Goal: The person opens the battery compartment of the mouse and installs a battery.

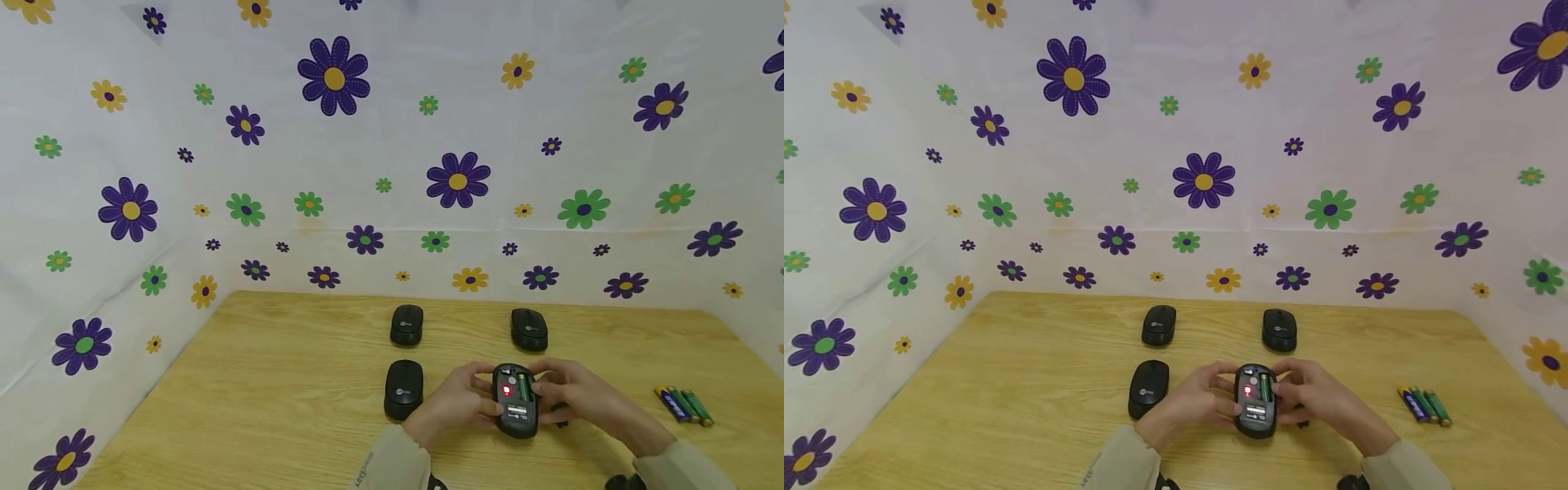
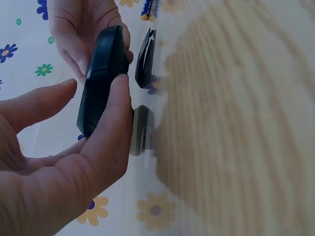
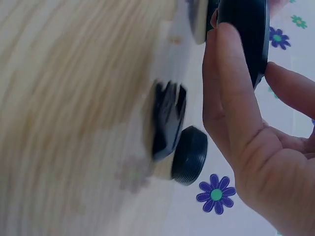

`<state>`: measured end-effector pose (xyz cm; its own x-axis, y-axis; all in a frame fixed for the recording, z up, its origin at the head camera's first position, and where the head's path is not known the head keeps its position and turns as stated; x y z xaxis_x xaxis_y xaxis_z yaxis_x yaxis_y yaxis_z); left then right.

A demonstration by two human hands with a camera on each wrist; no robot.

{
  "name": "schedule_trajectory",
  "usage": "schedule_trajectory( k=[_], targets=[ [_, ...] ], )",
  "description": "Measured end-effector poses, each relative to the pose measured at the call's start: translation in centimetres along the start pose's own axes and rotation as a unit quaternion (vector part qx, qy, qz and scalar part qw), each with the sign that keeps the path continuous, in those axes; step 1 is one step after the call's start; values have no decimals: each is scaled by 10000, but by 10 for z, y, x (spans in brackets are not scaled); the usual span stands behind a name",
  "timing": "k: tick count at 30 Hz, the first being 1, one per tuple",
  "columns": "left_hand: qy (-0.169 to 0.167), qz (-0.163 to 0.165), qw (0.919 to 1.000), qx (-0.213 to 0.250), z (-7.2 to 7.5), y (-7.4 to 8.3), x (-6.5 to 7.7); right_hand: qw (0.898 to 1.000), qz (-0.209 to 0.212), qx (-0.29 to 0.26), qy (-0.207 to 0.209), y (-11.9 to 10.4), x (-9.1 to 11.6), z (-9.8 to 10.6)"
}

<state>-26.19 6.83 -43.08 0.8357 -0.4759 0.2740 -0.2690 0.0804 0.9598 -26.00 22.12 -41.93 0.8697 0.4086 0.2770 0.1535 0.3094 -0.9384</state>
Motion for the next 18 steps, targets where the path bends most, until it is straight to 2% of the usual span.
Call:
schedule_trajectory(
  k=[8, 12, 18],
  targets=[
    [-159, 347, 9986, 378, -9, -8, -5, 9990, -136, 367, 227, 4, -2, 6],
    [-267, 357, 9987, 247, -13, -8, -7, 9974, -158, 623, 319, 3, -2, 9],
    [-380, 496, 9979, 159, -24, -8, -10, 9926, -413, 1021, 512, 8, 1, 16]
  ],
)
Point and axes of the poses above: each hand's wrist, its own x-axis away from the middle knuckle, its own z-axis out of the back of the hand, y = z × x, the point moved 9 cm from there along -x, towards the middle knuckle, and after that the axes turned 1 degree about x, right-handed, at the moved point
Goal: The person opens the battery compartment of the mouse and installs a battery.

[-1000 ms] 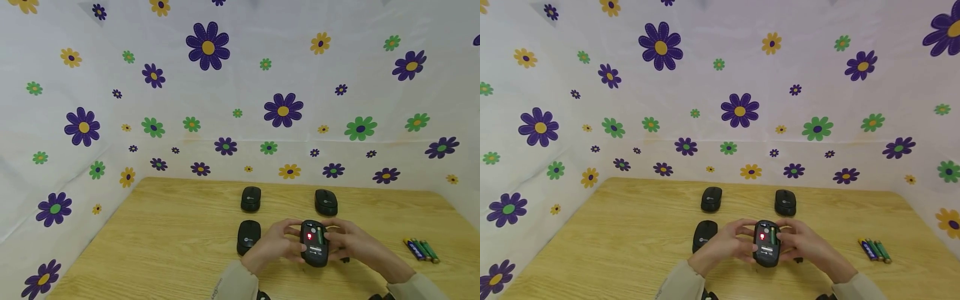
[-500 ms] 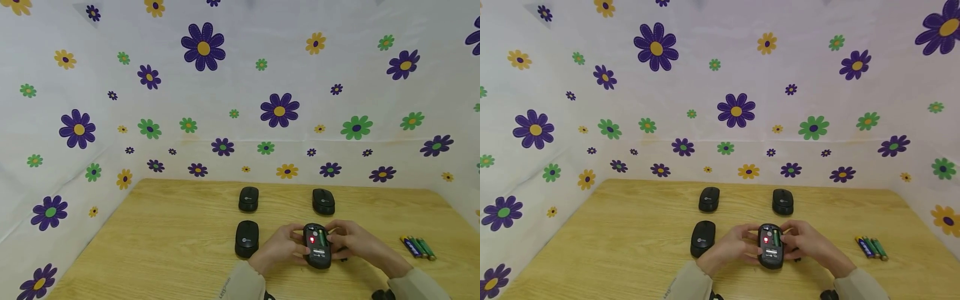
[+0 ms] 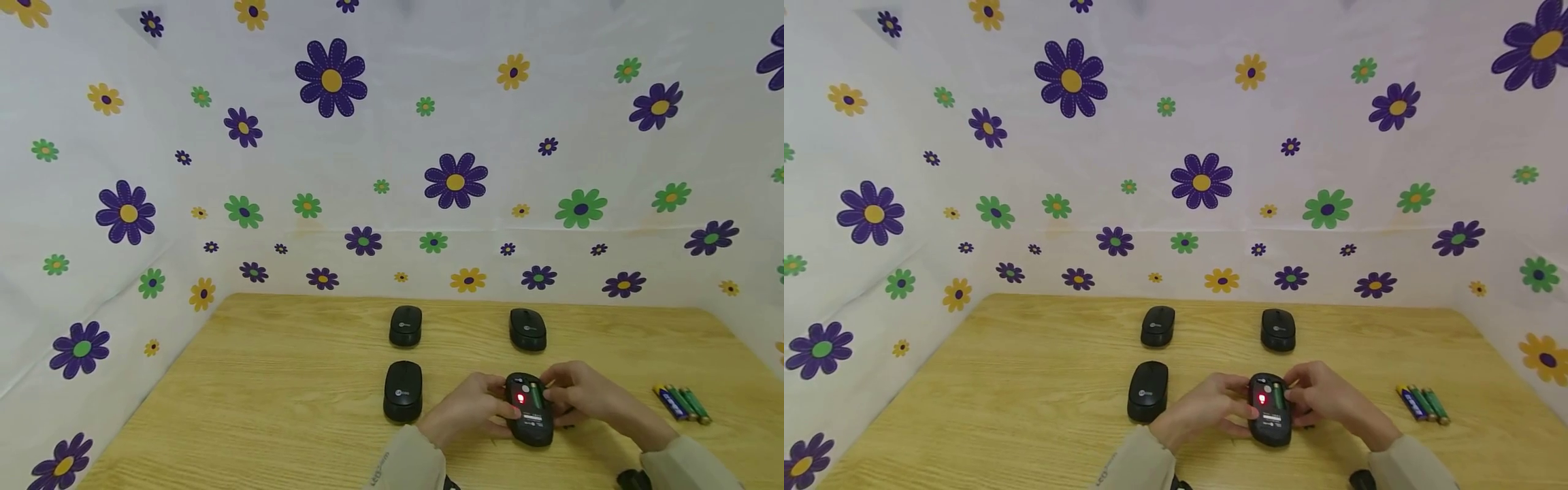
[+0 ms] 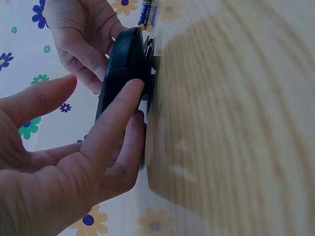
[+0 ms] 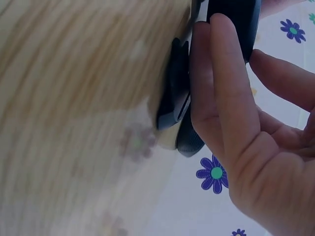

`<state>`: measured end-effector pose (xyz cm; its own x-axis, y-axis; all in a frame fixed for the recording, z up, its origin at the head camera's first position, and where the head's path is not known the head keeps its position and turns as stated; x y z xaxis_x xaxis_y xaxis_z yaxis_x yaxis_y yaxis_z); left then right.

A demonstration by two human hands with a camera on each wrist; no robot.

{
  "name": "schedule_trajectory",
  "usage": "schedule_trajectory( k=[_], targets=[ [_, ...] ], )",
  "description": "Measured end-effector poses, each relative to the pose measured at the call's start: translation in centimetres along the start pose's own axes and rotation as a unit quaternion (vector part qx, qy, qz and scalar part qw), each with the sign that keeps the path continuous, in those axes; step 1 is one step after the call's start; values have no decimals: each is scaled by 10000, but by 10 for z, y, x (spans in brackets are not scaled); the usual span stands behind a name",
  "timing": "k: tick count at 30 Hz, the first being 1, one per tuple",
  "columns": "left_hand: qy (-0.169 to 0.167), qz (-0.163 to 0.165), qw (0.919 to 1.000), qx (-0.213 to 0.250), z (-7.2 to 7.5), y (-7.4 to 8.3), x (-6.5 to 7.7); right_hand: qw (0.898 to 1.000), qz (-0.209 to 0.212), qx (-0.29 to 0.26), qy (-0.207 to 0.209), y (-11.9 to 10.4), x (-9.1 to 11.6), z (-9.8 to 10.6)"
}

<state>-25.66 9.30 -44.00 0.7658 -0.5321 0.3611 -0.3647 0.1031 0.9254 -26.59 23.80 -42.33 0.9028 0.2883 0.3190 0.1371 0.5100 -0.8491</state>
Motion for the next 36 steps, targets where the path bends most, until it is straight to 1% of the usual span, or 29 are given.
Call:
schedule_trajectory(
  k=[4, 7, 11, 14, 16, 20, 25, 30, 34, 36],
  targets=[
    [15, 33, 9999, 139, -5, 1, -1, 9999, -13, 163, 53, 0, 2, 4],
    [54, 35, 9998, 184, -6, 2, -2, 9996, -31, 249, 95, -1, 2, 7],
    [103, 77, 9999, 105, -5, 2, -2, 9990, -65, 414, 169, -2, 1, 12],
    [211, 85, 9997, -34, 0, 3, -2, 9985, -36, 471, 280, -2, 1, 19],
    [302, 15, 9993, -232, 4, 6, -1, 9982, 34, 494, 335, -3, 1, 24],
    [397, -371, 9960, -715, 14, 18, -1, 9973, 224, 534, 456, -6, 1, 35],
    [650, -731, 9903, -989, 23, 29, -6, 9960, 266, 484, 701, -5, 0, 49],
    [932, -906, 9852, -1115, 30, 34, -14, 9943, 228, 457, 936, -5, -5, 56],
    [1122, -973, 9836, -1025, 37, 35, -20, 9927, 228, 487, 1075, -8, -10, 58],
    [1205, -987, 9833, -938, 41, 34, -23, 9922, 156, 489, 1134, -8, -14, 58]
  ],
)
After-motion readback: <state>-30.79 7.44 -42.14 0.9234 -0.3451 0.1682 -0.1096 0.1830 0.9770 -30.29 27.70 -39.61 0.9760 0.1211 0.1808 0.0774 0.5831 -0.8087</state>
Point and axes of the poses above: each hand's wrist, its own x-axis away from the middle knuckle, its own z-axis out of the back of the hand, y = z × x, the point moved 9 cm from there along -x, towards the middle knuckle, and after that the axes turned 1 degree about x, right-handed, at the moved point
